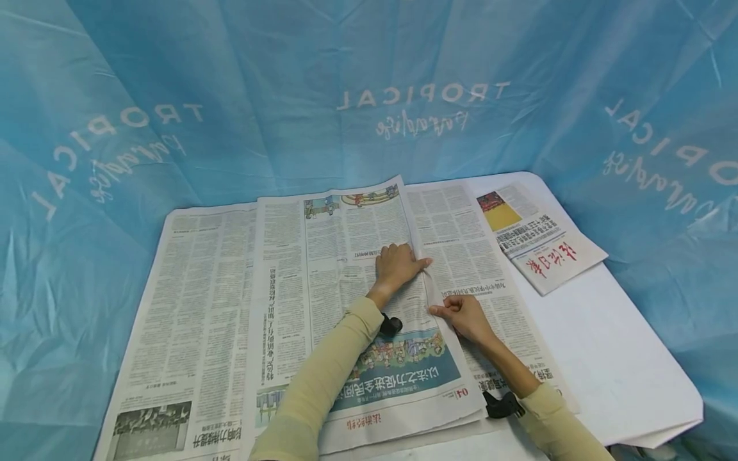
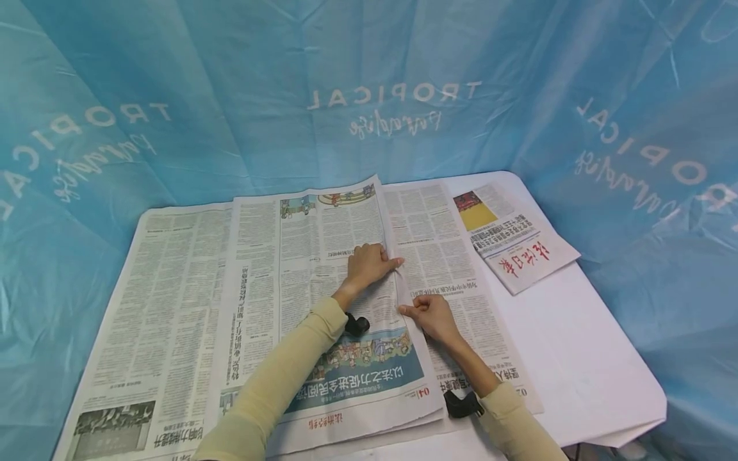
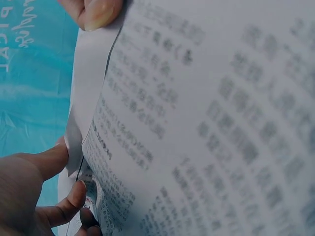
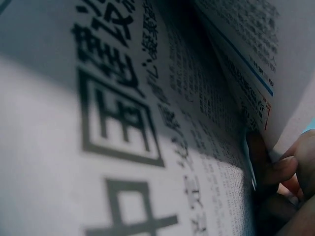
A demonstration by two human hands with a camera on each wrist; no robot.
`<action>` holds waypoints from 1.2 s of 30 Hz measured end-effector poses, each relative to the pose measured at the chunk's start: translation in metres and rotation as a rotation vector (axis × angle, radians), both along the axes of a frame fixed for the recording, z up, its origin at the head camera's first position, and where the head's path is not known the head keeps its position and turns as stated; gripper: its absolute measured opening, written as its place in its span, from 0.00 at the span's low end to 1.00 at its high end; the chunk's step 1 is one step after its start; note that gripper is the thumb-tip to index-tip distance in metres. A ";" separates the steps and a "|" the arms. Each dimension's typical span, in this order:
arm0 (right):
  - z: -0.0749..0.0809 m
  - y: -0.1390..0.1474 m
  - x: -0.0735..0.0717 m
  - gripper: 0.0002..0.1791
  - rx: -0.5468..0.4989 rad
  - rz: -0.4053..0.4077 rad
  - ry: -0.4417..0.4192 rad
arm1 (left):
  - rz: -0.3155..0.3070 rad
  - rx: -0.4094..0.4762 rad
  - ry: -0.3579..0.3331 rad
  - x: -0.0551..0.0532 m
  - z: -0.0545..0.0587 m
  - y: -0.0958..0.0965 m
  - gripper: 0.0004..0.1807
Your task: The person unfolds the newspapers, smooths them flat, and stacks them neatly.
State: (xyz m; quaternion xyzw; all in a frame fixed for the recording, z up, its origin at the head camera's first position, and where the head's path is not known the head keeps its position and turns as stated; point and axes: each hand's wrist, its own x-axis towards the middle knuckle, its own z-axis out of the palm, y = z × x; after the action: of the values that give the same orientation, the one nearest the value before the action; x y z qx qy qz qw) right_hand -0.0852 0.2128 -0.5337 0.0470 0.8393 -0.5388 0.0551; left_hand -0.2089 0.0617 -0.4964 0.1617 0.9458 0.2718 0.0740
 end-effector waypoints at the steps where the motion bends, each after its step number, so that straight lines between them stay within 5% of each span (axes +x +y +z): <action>1: 0.000 0.000 0.000 0.20 -0.002 0.005 0.003 | 0.000 -0.002 -0.002 0.000 0.000 0.000 0.24; 5: 0.002 0.005 -0.002 0.21 -0.044 0.047 -0.040 | -0.009 0.000 -0.003 -0.002 -0.002 -0.002 0.23; 12: 0.014 0.022 -0.028 0.31 -0.192 0.099 -0.282 | -0.020 0.037 -0.030 -0.004 0.002 -0.005 0.20; 21: 0.022 0.019 -0.061 0.19 -0.043 0.125 -0.210 | -0.006 0.185 -0.199 -0.008 0.006 -0.011 0.22; 30: 0.025 0.027 -0.079 0.17 -0.005 0.211 -0.216 | -0.012 0.535 -0.407 -0.007 0.031 -0.038 0.19; 36: 0.029 0.034 -0.082 0.18 0.018 0.244 -0.199 | -0.023 0.507 -0.411 -0.003 0.049 -0.072 0.14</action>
State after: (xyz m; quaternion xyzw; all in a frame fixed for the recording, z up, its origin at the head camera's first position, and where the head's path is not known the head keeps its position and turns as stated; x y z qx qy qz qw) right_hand -0.1668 0.2471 -0.5046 -0.0018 0.8339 -0.5134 0.2026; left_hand -0.2117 -0.0106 -0.4472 0.1275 0.8113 0.5248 0.2238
